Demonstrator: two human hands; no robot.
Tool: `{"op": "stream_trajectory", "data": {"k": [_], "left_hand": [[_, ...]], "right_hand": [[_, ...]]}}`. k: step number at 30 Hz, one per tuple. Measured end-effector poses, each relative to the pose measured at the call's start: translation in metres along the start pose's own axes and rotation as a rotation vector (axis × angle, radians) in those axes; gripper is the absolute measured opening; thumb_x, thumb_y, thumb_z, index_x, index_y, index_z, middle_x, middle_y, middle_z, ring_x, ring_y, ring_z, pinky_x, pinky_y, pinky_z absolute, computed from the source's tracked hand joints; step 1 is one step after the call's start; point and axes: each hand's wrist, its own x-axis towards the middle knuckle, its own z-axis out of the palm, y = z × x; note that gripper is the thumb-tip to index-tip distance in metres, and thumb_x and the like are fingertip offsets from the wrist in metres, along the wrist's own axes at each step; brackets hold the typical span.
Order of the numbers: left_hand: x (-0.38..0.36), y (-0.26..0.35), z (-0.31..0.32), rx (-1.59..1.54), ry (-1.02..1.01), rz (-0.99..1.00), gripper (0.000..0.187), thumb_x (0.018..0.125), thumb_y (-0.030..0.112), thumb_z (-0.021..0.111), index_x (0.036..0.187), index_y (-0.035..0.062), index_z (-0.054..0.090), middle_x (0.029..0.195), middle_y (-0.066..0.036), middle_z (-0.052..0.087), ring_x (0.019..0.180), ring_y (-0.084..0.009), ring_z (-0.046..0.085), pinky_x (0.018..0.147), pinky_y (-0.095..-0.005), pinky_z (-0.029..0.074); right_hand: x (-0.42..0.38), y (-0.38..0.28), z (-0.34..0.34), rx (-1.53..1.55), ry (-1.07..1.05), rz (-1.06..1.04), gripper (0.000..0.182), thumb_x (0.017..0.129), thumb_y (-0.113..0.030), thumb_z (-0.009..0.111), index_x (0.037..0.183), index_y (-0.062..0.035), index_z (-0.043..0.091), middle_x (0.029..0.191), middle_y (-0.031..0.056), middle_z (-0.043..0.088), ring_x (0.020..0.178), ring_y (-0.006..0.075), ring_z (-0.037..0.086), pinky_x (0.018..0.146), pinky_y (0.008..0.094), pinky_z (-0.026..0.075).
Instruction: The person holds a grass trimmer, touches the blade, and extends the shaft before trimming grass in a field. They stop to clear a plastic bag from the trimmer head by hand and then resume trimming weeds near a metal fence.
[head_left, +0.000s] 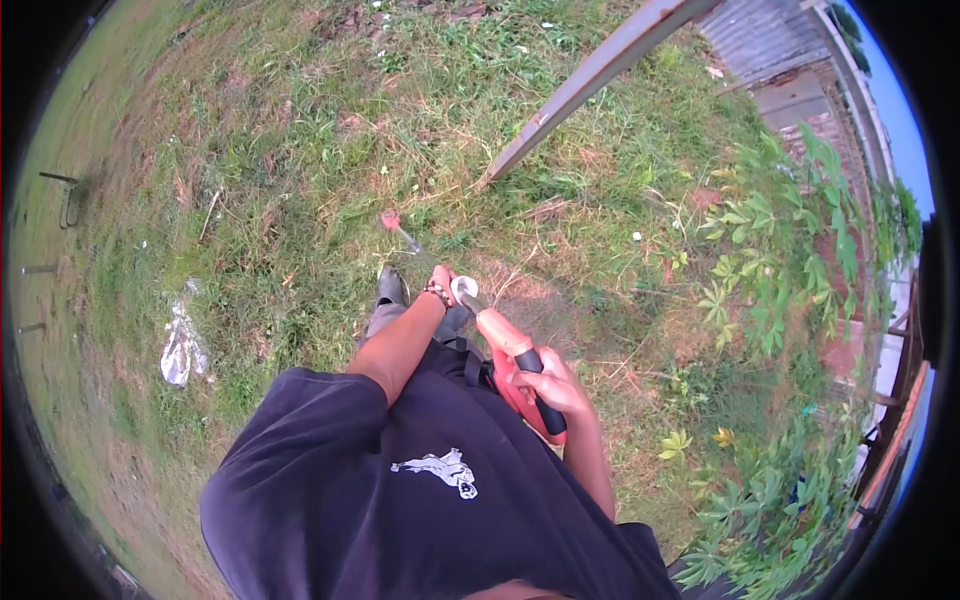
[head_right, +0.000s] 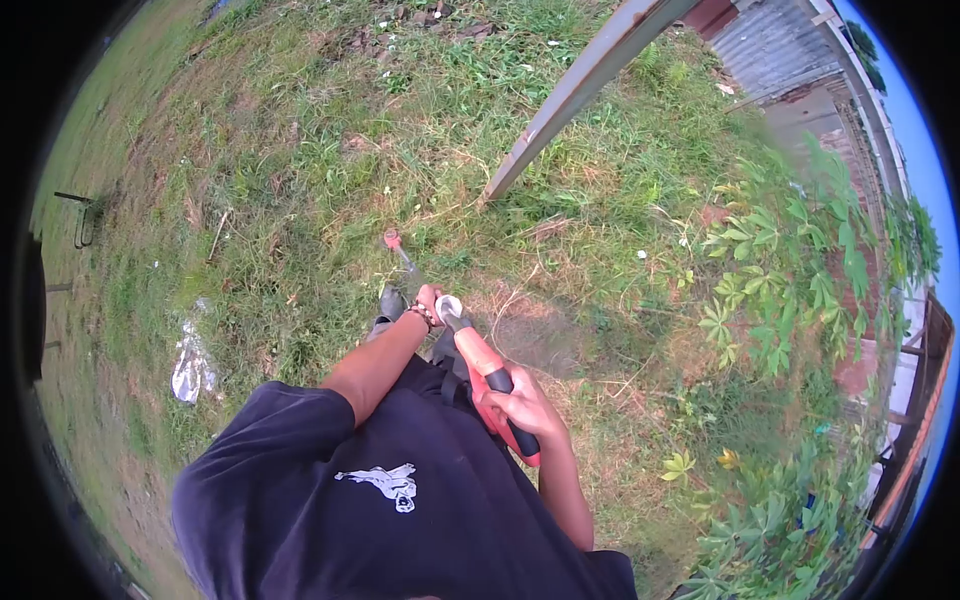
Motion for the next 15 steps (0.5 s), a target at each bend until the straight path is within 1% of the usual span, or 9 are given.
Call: {"op": "stream_trajectory", "data": {"k": [1,2,4,5,7,9,13,14,15], "left_hand": [[-0.009,0.000,0.009,0.007,-0.021,-0.038,0.036,0.086,0.027,0.048,0.054,0.0189,0.035,0.051,0.004,0.040,0.044,-0.0158,0.038,0.045,-0.0337,0.036],[0.016,-0.002,0.007,-0.034,-0.118,-0.081,0.035,0.087,0.026,0.047,0.055,0.0186,0.035,0.051,0.002,0.040,0.045,-0.0185,0.040,0.047,-0.0375,0.038],[0.090,-0.011,-0.005,-0.121,-0.311,-0.165,0.032,0.087,0.024,0.046,0.058,0.0179,0.035,0.052,-0.001,0.040,0.047,-0.0237,0.043,0.050,-0.0451,0.040],[0.076,-0.011,0.011,-0.180,-0.264,-0.158,0.036,0.090,0.025,0.045,0.057,0.0189,0.034,0.049,0.001,0.035,0.043,-0.0209,0.038,0.047,-0.0411,0.035],[0.063,-0.012,0.025,-0.175,-0.247,-0.177,0.037,0.092,0.027,0.044,0.058,0.0190,0.034,0.049,0.001,0.035,0.044,-0.0210,0.038,0.048,-0.0400,0.036],[0.060,-0.010,0.029,-0.149,-0.219,-0.134,0.037,0.094,0.028,0.042,0.058,0.0191,0.034,0.050,0.001,0.034,0.044,-0.0209,0.038,0.049,-0.0394,0.037],[0.055,0.003,0.011,-0.141,-0.143,-0.071,0.035,0.091,0.028,0.044,0.059,0.0189,0.035,0.050,0.001,0.034,0.044,-0.0202,0.038,0.050,-0.0390,0.039],[0.063,0.009,0.000,-0.176,-0.139,-0.057,0.035,0.090,0.028,0.044,0.058,0.0187,0.035,0.049,0.001,0.033,0.043,-0.0205,0.038,0.049,-0.0397,0.039],[0.056,0.017,-0.010,-0.222,-0.108,-0.044,0.035,0.091,0.027,0.044,0.058,0.0189,0.035,0.049,0.002,0.034,0.042,-0.0188,0.037,0.048,-0.0380,0.037]], "right_hand": [[0.000,0.005,0.003,-0.025,0.002,0.004,0.025,0.070,-0.009,0.067,0.090,-0.0004,0.055,0.061,0.0010,0.053,0.047,0.0101,0.052,0.044,0.0258,0.042],[0.001,0.011,0.006,-0.052,0.006,0.006,0.024,0.070,-0.009,0.068,0.089,-0.0012,0.054,0.061,0.0012,0.053,0.046,0.0104,0.052,0.044,0.0262,0.042],[-0.001,0.009,0.012,-0.121,0.013,0.008,0.021,0.070,-0.008,0.068,0.085,-0.0033,0.053,0.059,0.0019,0.053,0.045,0.0108,0.052,0.044,0.0273,0.043],[-0.003,0.005,0.014,-0.119,0.038,0.007,0.021,0.070,-0.008,0.068,0.084,-0.0031,0.053,0.059,0.0021,0.054,0.045,0.0109,0.053,0.044,0.0274,0.043],[-0.005,0.000,0.018,-0.119,0.078,0.006,0.020,0.070,-0.007,0.067,0.084,-0.0029,0.054,0.060,0.0026,0.055,0.045,0.0112,0.053,0.044,0.0276,0.043],[-0.004,0.003,0.015,-0.132,0.072,-0.020,0.019,0.071,-0.007,0.067,0.084,-0.0025,0.054,0.061,0.0029,0.056,0.046,0.0111,0.053,0.044,0.0273,0.043],[0.005,-0.006,0.010,-0.099,-0.025,-0.025,0.018,0.070,-0.007,0.067,0.085,-0.0021,0.056,0.064,0.0031,0.057,0.049,0.0104,0.054,0.045,0.0260,0.043],[0.011,-0.004,0.009,-0.107,-0.045,-0.023,0.016,0.072,-0.008,0.067,0.083,-0.0022,0.057,0.063,0.0019,0.056,0.050,0.0093,0.053,0.045,0.0250,0.042],[0.017,-0.006,0.009,-0.121,-0.077,-0.012,0.016,0.073,-0.009,0.067,0.084,-0.0022,0.057,0.063,0.0015,0.056,0.050,0.0090,0.053,0.045,0.0249,0.041]]}}
